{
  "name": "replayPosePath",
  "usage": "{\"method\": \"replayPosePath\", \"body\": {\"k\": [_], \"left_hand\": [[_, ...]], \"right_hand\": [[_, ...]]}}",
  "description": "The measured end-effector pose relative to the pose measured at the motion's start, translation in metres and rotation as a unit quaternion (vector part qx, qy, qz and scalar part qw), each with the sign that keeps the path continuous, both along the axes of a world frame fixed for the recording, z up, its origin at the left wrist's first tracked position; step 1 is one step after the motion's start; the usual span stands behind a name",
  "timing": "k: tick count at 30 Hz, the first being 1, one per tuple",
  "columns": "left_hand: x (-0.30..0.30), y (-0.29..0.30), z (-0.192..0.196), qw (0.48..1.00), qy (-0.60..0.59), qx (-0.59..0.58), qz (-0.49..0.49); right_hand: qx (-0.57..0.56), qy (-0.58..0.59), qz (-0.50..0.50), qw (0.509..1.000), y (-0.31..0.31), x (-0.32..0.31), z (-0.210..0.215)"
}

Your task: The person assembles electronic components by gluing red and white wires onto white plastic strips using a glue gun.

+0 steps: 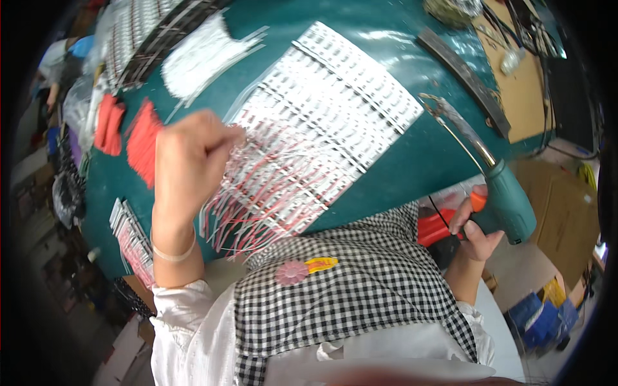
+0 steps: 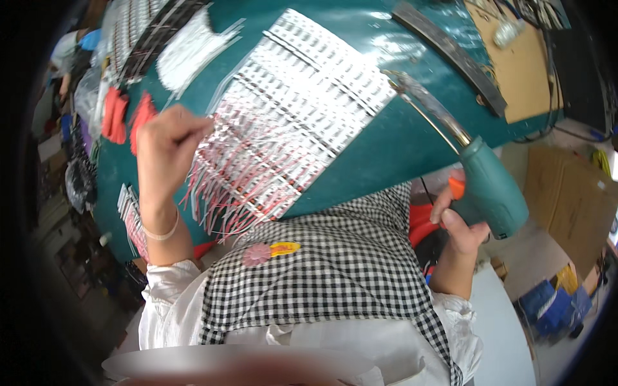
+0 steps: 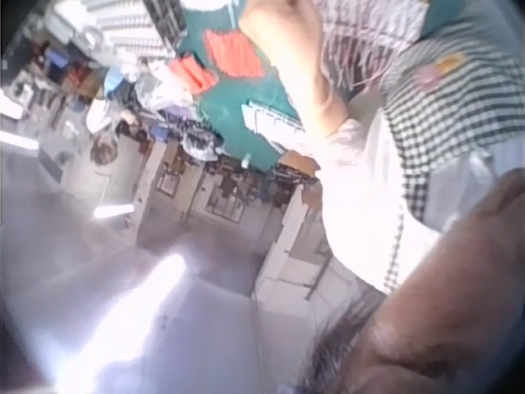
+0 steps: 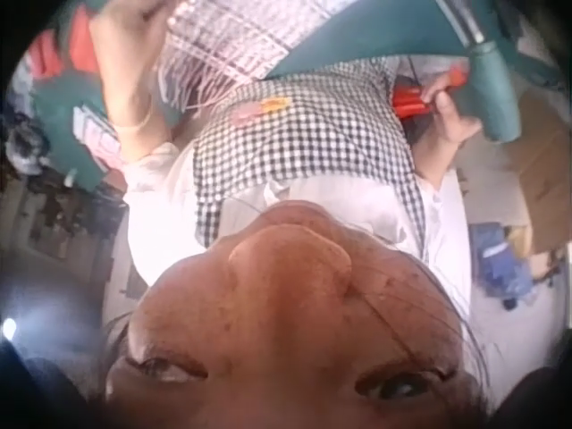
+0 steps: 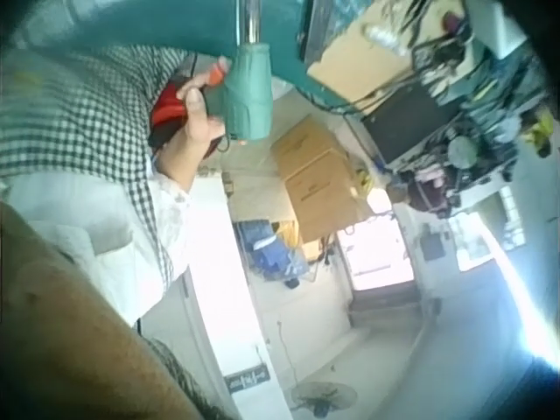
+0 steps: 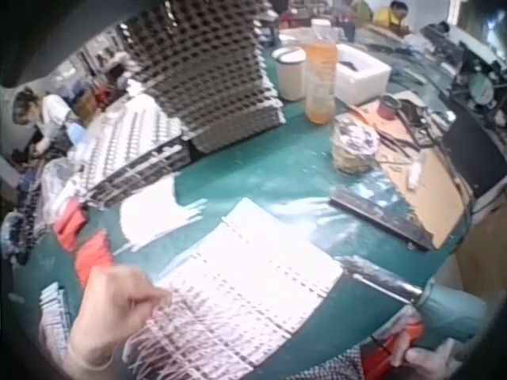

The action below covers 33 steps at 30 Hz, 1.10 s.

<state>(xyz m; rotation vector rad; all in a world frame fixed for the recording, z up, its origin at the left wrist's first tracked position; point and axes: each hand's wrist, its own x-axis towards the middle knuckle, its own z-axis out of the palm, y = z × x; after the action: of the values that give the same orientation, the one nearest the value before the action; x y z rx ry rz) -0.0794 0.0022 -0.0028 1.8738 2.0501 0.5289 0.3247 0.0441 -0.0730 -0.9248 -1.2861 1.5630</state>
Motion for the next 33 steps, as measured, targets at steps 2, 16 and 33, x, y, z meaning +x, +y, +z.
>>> {"method": "replayPosePath", "body": {"k": [2, 16, 33], "left_hand": [[-0.025, 0.015, -0.013, 0.996, 0.029, 0.08, 0.023], [-0.151, -0.043, -0.041, 0.939, 0.067, 0.192, 0.279], [-0.148, -0.111, -0.073, 0.936, 0.178, 0.17, 0.253]], "right_hand": [[0.01, 0.012, 0.019, 1.0, 0.007, -0.01, 0.003], [0.002, 0.002, 0.042, 0.999, 0.017, -0.041, 0.002], [0.115, -0.105, 0.011, 0.988, 0.05, -0.04, 0.034]]}}
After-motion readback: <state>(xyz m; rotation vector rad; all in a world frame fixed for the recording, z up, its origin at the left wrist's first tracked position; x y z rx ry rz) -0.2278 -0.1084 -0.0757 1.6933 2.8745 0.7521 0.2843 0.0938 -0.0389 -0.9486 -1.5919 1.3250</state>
